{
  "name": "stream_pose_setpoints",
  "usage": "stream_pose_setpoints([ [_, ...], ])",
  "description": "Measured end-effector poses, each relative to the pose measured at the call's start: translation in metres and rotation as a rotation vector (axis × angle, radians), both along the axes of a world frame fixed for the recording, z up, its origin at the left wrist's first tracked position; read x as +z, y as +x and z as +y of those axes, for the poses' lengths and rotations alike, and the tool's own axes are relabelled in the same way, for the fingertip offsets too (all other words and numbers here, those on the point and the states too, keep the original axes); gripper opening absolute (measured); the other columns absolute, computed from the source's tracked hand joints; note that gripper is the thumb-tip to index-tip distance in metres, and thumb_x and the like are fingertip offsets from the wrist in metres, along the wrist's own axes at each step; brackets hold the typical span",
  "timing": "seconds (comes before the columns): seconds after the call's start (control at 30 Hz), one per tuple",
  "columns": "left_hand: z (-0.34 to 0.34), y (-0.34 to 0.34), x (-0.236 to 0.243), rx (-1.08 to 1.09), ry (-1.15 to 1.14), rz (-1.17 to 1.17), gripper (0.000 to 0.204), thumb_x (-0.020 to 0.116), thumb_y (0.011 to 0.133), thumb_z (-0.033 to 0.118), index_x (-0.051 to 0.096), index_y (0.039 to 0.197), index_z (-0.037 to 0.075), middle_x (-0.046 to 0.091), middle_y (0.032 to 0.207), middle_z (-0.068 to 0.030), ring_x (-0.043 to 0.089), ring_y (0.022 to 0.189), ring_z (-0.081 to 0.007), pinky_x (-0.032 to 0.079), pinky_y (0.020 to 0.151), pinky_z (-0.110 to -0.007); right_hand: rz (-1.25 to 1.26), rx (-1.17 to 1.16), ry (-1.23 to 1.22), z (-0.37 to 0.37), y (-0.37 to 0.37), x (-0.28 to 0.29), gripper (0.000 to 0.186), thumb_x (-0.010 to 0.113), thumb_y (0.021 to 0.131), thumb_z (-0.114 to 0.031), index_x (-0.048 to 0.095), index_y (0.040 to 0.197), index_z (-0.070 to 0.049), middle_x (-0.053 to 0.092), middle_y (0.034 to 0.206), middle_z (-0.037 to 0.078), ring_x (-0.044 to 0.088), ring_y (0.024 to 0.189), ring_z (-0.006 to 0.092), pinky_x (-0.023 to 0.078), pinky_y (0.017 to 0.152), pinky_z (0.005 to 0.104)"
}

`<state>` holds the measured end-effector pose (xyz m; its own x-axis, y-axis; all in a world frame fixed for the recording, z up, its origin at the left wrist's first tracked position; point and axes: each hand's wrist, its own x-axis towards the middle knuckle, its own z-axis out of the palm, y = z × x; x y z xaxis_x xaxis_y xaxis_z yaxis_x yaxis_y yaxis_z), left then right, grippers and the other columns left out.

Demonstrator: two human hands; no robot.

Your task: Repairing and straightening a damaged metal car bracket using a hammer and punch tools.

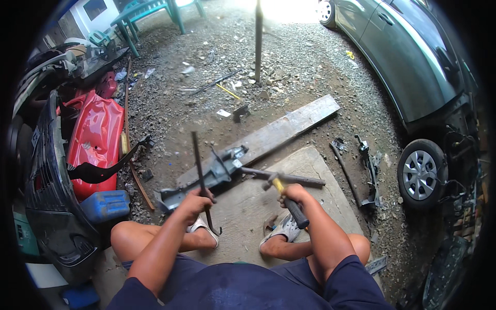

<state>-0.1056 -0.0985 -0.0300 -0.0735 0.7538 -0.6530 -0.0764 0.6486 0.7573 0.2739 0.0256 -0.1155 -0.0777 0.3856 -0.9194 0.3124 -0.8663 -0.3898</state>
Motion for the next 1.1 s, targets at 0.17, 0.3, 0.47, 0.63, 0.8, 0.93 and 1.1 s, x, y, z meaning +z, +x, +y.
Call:
stream_pose_setpoints([
  [0.17,0.007,-0.066,0.129,0.095,0.166,0.186,0.027,0.087,0.079,0.006,0.072,0.101,0.008,0.071,0.089,-0.0035,0.067,0.083,-0.0162,0.052,0.076,-0.033,0.283,-0.089,0.126,0.025,-0.015,0.003,0.037,0.047,0.111,-0.012,0.049,0.148,-0.007,0.068,0.094,0.014,0.066,0.069,0.0197,0.06,0.061,0.0388],
  [0.3,0.022,-0.087,0.15,0.221,0.278,0.259,0.021,0.085,0.082,0.005,0.073,0.099,0.005,0.072,0.088,-0.004,0.068,0.08,-0.016,0.055,0.074,-0.031,0.183,-0.103,0.226,0.054,-0.048,-0.016,0.04,0.048,0.109,-0.011,0.049,0.148,-0.005,0.066,0.092,0.013,0.066,0.067,0.0197,0.058,0.057,0.0381],
  [0.47,0.037,-0.105,0.131,0.341,0.277,0.377,0.011,0.068,0.079,-0.005,0.07,0.088,0.001,0.071,0.086,-0.007,0.068,0.084,-0.0177,0.054,0.077,-0.032,0.087,-0.08,0.3,0.079,-0.101,-0.037,0.046,0.051,0.106,-0.008,0.047,0.152,-0.004,0.068,0.09,0.013,0.066,0.064,0.0204,0.058,0.054,0.0388],
  [0.63,0.027,-0.178,0.162,0.439,0.624,0.27,0.019,0.057,0.075,-0.006,0.064,0.09,0.003,0.062,0.083,-0.0028,0.064,0.083,-0.0141,0.051,0.079,-0.029,0.182,0.069,0.196,0.091,-0.127,-0.035,0.056,0.054,0.106,-0.01,0.04,0.161,-0.007,0.067,0.092,0.012,0.065,0.065,0.0197,0.058,0.055,0.0374],
  [0.8,-0.003,-0.295,0.131,0.493,0.274,0.479,0.018,0.061,0.087,0.006,0.073,0.1,0.003,0.058,0.075,0.0036,0.055,0.066,-0.0116,0.044,0.066,-0.028,0.224,0.053,0.094,0.091,-0.122,-0.03,0.056,0.052,0.109,-0.012,0.039,0.163,-0.011,0.068,0.092,0.011,0.065,0.068,0.0189,0.057,0.059,0.0351],
  [0.93,-0.045,-0.305,0.008,0.427,-0.171,0.849,0.042,0.085,0.088,0.042,0.079,0.096,0.001,0.072,0.083,-0.0025,0.065,0.073,-0.0159,0.05,0.069,-0.035,0.191,0.102,0.11,0.089,-0.125,-0.028,0.057,0.052,0.109,-0.013,0.037,0.164,-0.011,0.068,0.092,0.011,0.064,0.067,0.0188,0.056,0.059,0.0353],
  [1.1,-0.07,-0.275,-0.098,0.23,-0.45,0.883,0.066,0.091,0.071,0.06,0.081,0.095,-0.001,0.079,0.092,-0.021,0.078,0.09,-0.036,0.058,0.083,-0.044,0.156,0.107,0.126,0.088,-0.135,-0.022,0.059,0.054,0.108,-0.012,0.037,0.164,-0.01,0.068,0.09,0.012,0.064,0.067,0.0197,0.056,0.059,0.0366],
])
